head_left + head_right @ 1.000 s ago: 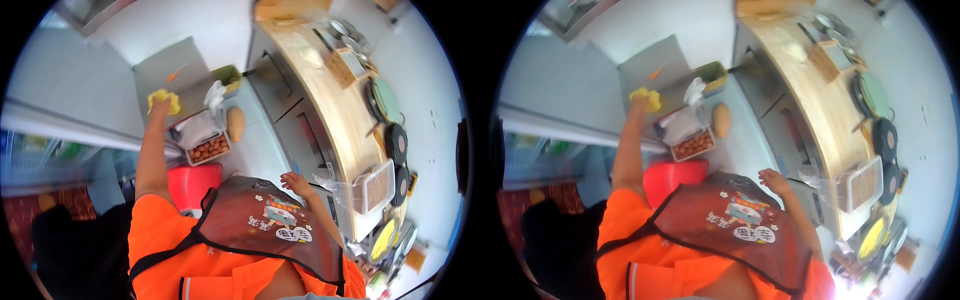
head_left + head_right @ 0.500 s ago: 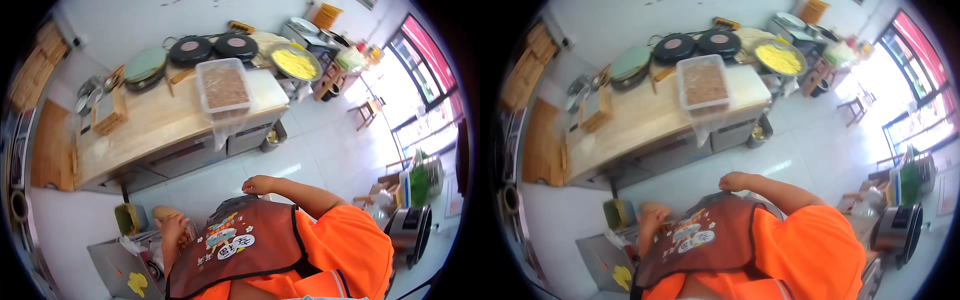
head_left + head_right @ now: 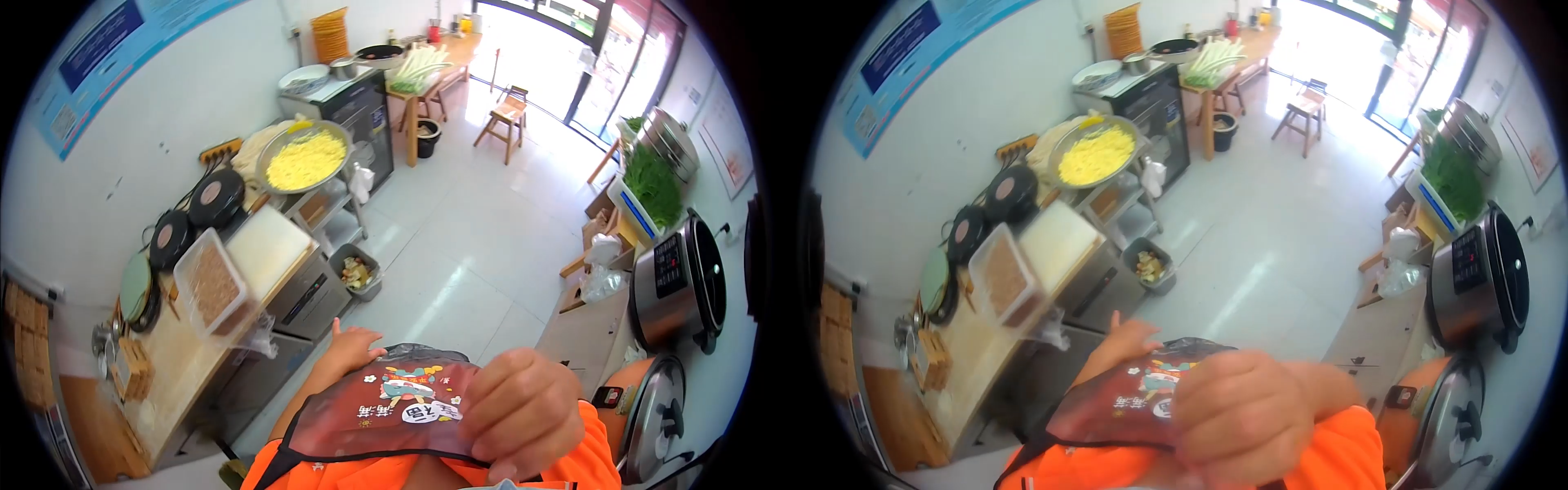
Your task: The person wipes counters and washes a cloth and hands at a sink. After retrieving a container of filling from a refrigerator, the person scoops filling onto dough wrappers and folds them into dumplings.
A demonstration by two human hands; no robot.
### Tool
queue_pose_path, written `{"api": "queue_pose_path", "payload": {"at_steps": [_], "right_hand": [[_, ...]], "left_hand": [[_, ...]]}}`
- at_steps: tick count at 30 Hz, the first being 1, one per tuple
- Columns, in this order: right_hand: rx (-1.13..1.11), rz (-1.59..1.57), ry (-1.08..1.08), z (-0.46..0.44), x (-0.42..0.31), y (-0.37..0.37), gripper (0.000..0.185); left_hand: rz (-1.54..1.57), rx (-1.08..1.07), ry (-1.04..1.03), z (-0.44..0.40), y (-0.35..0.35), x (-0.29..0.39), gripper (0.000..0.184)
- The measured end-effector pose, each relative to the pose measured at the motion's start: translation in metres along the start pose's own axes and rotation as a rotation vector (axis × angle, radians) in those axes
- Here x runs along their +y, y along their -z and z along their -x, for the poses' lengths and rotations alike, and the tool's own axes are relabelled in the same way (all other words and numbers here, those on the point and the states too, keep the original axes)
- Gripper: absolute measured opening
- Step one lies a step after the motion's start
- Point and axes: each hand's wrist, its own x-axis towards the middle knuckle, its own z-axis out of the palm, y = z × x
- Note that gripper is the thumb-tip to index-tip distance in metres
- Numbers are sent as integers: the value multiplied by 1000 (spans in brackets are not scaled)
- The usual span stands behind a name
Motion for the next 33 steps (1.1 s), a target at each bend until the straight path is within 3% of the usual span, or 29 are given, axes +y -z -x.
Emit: {"api": "queue_pose_path", "payload": {"at_steps": [3, 7, 9, 12, 17, 24, 30, 33], "right_hand": [[24, 52, 65, -20, 2, 41, 9], [104, 124, 55, -21, 34, 98, 12], [125, 153, 48, -22, 61, 124, 13], [128, 52, -39, -37, 111, 171, 14], [-41, -118, -127, -68, 207, 257, 21], [-178, -275, -286, -82, 300, 367, 34], [-155, -283, -369, -71, 351, 492, 13], [-167, -238, -420, -54, 370, 575, 23]], "left_hand": [[20, -22, -160, -65, 21, 26, 50], [-107, -177, -145, -141, 45, 32, 52], [-178, -287, -118, -178, 66, 28, 53], [-156, -289, -128, -247, 81, 8, 53], [-235, -271, -136, -372, 136, -13, 53], [-322, -234, -294, -551, 236, 34, 51], [-294, -318, -379, -688, 285, 106, 53], [-220, -285, -359, -751, 290, 114, 51]]}}
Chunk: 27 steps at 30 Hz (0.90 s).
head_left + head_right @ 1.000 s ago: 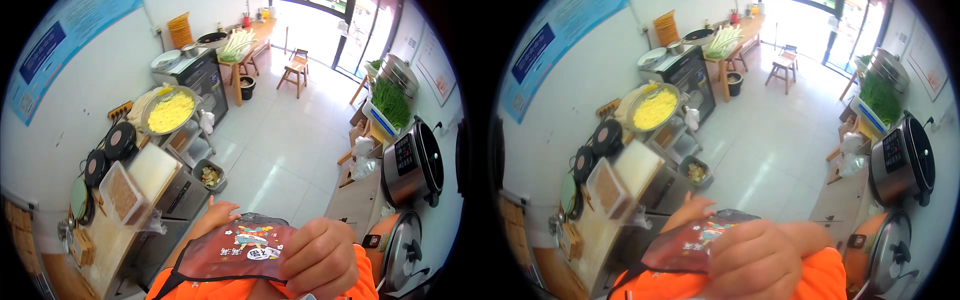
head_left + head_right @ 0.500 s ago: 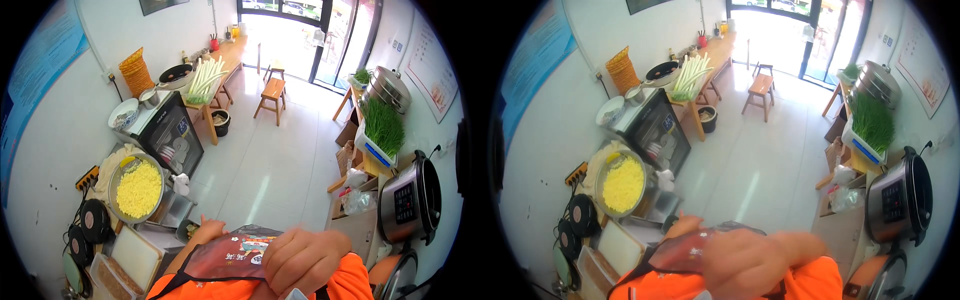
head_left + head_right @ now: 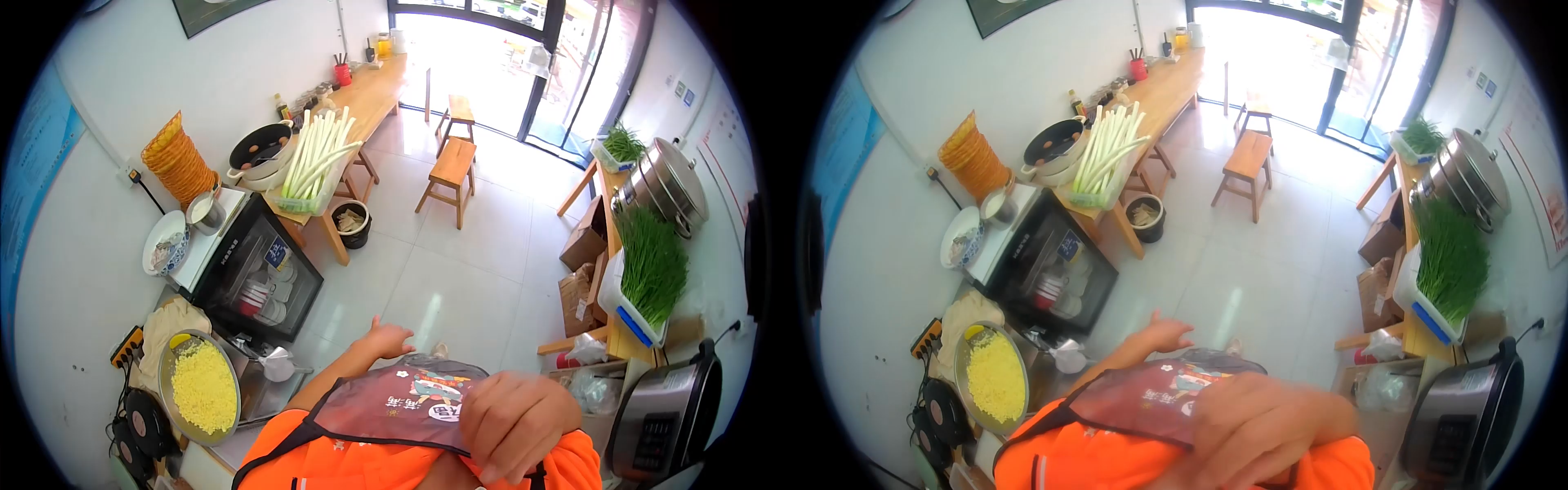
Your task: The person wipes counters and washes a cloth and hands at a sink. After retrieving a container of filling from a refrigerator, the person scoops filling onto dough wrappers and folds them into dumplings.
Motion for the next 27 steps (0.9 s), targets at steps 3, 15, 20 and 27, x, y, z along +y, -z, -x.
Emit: {"api": "queue_pose_path", "payload": {"at_steps": [3, 15, 20, 27], "right_hand": [[102, 97, -181, 25, 9, 95, 24], [868, 332, -1233, 182, 205, 378, 26], [980, 436, -1638, 312, 250, 403, 28], [958, 421, -1967, 371, 256, 399, 30]], "left_hand": [[59, 26, 102, -48, 27, -34, 48], [225, -82, 304, -171, 125, -162, 39], [89, -80, 172, -280, 234, -225, 44], [117, 400, 5, -413, 466, -280, 53]]}}
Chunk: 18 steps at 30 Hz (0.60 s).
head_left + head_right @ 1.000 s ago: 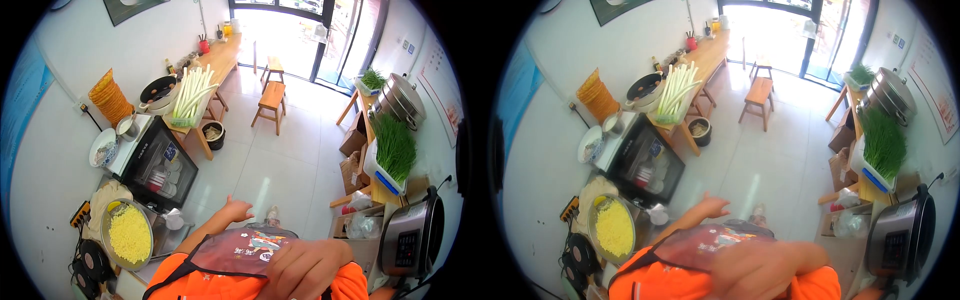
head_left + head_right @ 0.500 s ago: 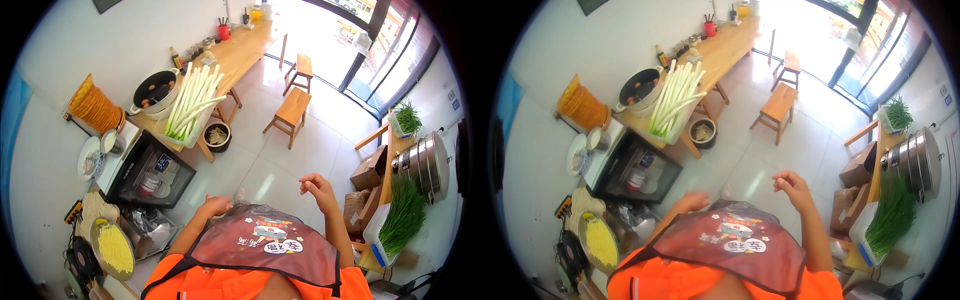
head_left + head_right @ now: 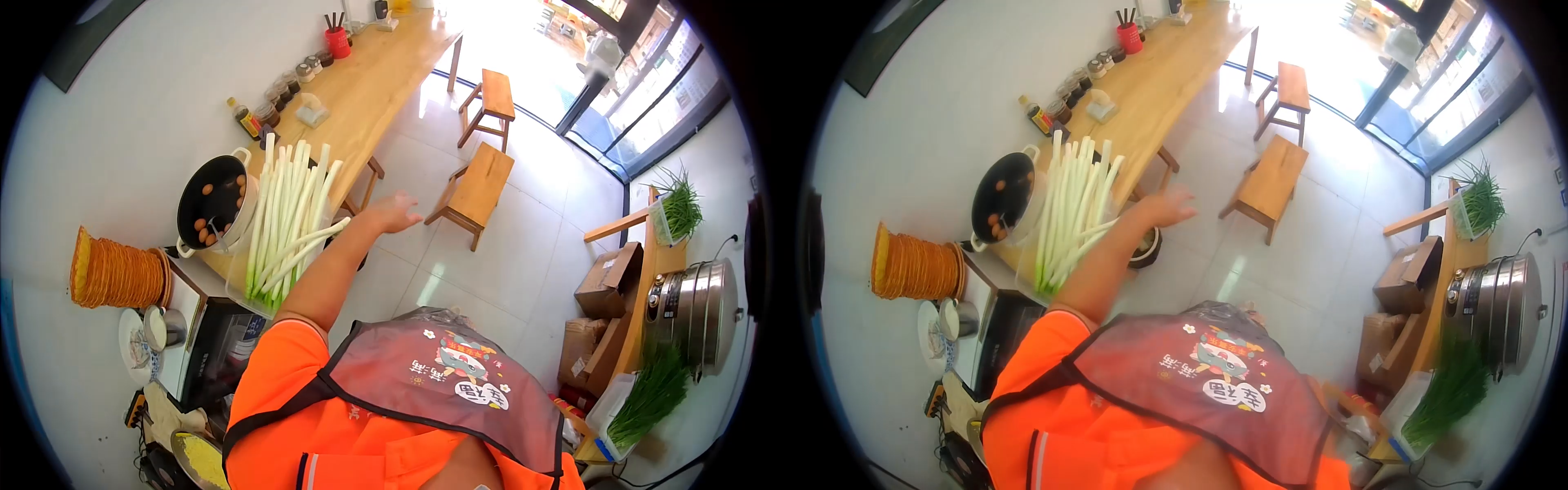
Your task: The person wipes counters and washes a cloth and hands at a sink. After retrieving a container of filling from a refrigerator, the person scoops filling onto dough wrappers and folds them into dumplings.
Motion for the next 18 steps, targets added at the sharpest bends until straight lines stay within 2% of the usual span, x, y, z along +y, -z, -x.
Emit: {"api": "queue_pose_path", "payload": {"at_steps": [2, 6, 8, 9, 11, 14, 15, 17, 18], "right_hand": [[-32, 57, -27, -23, 2, 6, 30], [-90, 169, -20, -82, 4, 33, 31], [-96, 234, 16, -125, 1, 57, 31], [-95, 272, 46, -149, 0, 70, 31], [-64, 372, 130, -202, 0, 99, 31], [11, 389, 208, -261, -41, 150, 31], [13, 282, 161, -261, -73, 168, 32], [21, 70, 67, -249, -152, 203, 33], [50, 62, 77, -262, -162, 210, 33]], "left_hand": [[130, 258, -67, -72, 30, -32, 57], [745, 645, 431, -149, 93, -73, 59], [1091, 643, 707, -169, 106, -105, 59], [1121, 739, 799, -186, 93, -136, 61], [1110, 874, 802, -230, 48, -249, 69], [815, 690, 1226, -255, 31, -310, 86], [762, 678, 1327, -251, 37, -294, 89], [728, 788, 1468, -233, 68, -230, 97], [707, 825, 1521, -233, 77, -222, 100]]}}
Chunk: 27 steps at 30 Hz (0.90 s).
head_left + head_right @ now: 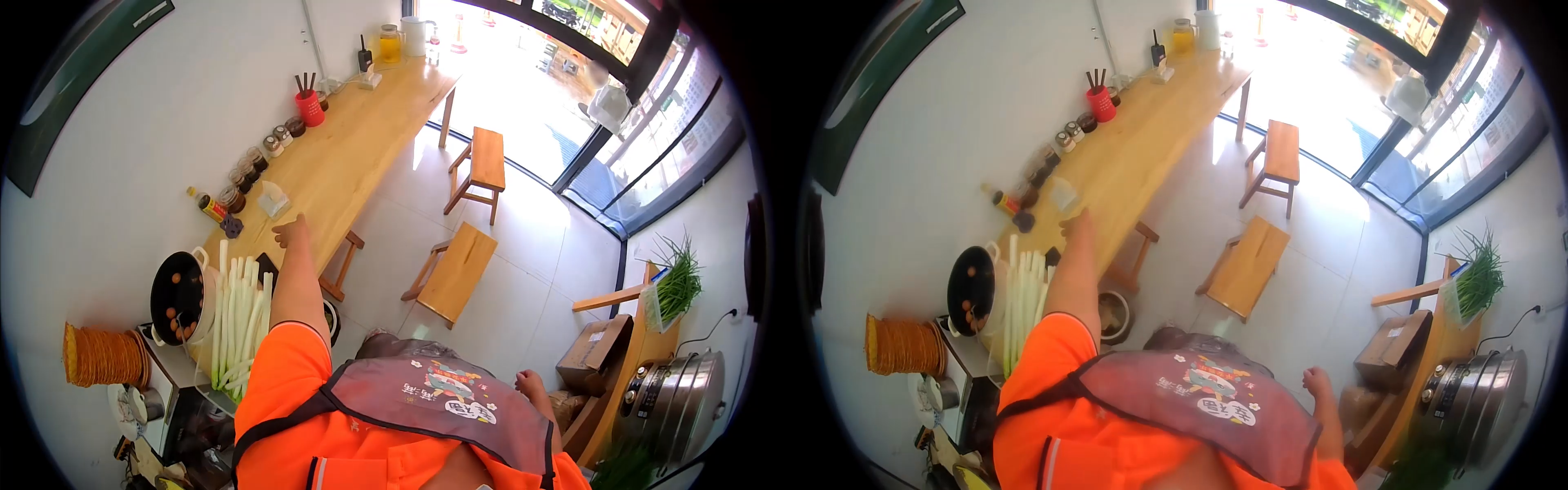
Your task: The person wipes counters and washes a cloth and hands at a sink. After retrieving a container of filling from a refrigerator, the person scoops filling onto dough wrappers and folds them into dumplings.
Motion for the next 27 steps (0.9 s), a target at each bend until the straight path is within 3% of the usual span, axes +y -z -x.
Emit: {"api": "queue_pose_path", "payload": {"at_steps": [5, 9, 11, 16, 19, 22, 25, 27], "right_hand": [[60, -41, 8, -36, -56, 6, 33], [-27, 172, -33, 3, -151, 1, 34], [-98, 198, -62, 2, -164, -8, 34], [-187, 136, -149, -29, -181, -23, 34], [-192, 234, -49, -62, -217, -19, 34], [-136, 402, 156, -83, -304, 1, 34], [12, 312, 467, -109, -411, 18, 35], [125, 152, 725, -108, -488, 23, 41]], "left_hand": [[-40, 150, 70, -38, -21, 24, 112], [-90, 161, 153, -63, -31, 59, 117], [-143, 178, 182, -85, -44, 65, 117], [-282, 226, 111, -103, -50, 79, 103], [-290, 254, 81, -137, -65, 66, 89], [-191, 227, -189, -96, -50, 94, 81], [-114, 183, -815, -89, -83, 110, 81], [7, 30, -1215, -41, -81, 141, 84]]}}
